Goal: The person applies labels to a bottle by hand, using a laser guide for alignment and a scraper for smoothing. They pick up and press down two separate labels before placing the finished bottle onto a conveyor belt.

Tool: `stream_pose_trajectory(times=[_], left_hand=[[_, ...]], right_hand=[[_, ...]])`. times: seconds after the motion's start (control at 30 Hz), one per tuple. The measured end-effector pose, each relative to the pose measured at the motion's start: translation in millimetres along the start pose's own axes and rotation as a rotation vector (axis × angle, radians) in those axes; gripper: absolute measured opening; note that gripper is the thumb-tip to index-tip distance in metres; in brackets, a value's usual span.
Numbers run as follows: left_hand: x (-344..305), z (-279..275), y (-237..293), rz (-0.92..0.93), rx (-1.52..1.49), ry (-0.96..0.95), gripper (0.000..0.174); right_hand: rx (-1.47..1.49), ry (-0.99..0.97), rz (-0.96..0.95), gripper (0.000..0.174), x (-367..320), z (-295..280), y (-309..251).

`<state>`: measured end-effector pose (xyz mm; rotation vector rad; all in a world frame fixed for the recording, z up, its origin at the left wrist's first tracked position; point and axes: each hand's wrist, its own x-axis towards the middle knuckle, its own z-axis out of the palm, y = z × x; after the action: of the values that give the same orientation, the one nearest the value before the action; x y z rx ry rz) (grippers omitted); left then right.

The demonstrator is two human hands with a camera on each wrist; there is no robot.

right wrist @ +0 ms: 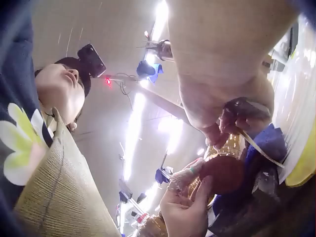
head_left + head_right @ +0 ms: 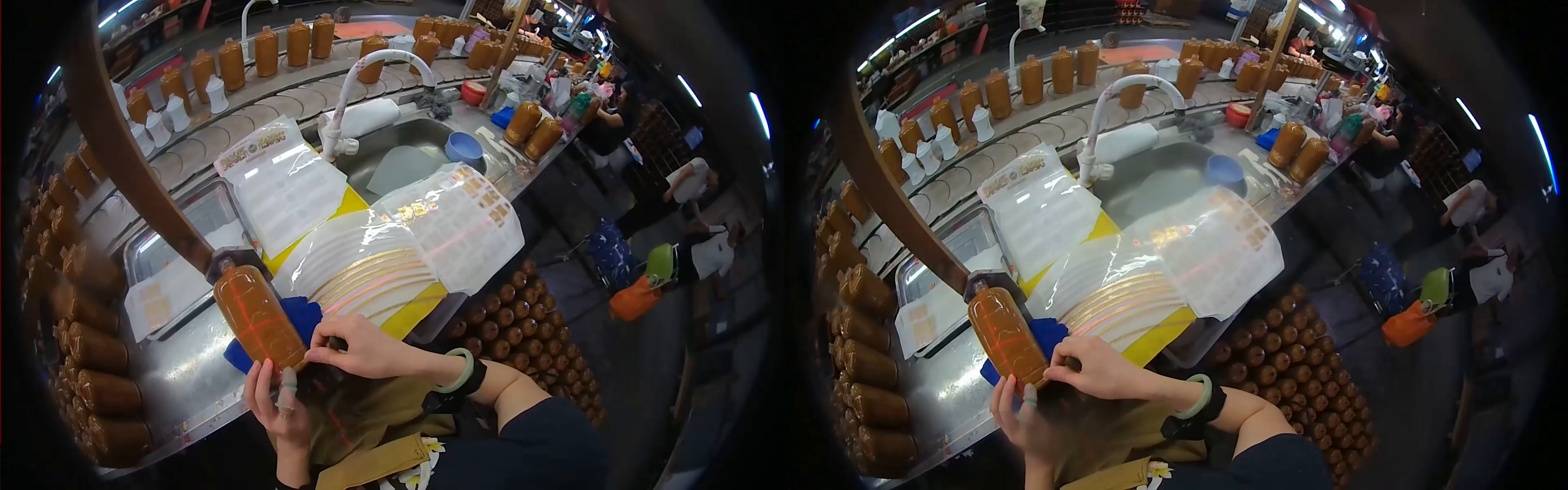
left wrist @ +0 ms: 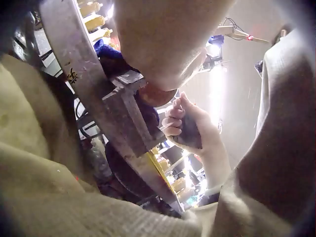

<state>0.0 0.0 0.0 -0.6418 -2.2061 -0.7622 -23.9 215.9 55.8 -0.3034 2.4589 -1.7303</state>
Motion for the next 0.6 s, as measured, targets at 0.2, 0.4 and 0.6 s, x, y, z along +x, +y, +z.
stream_pose_trajectory(times=[0.2, 0.4, 0.6], left_hand=[[-0.5, 0.4, 3.1, -0.041, 0.016, -0.039, 0.024], [2.5, -3.5, -1.7, -0.073, -0.097, -0.001, 0.033], [-0.2, 3.4, -6.7, -0.257, -0.256, 0.138, 0.037]], right_hand=[[0.021, 0.021, 0.001, 0.020, -2.8, -0.2, 3.0], [0.006, 0.055, -0.006, 0.020, -1.5, 2.3, -0.4], [-0.008, -0.049, 0.121, 0.013, 2.2, -6.0, -6.1]])
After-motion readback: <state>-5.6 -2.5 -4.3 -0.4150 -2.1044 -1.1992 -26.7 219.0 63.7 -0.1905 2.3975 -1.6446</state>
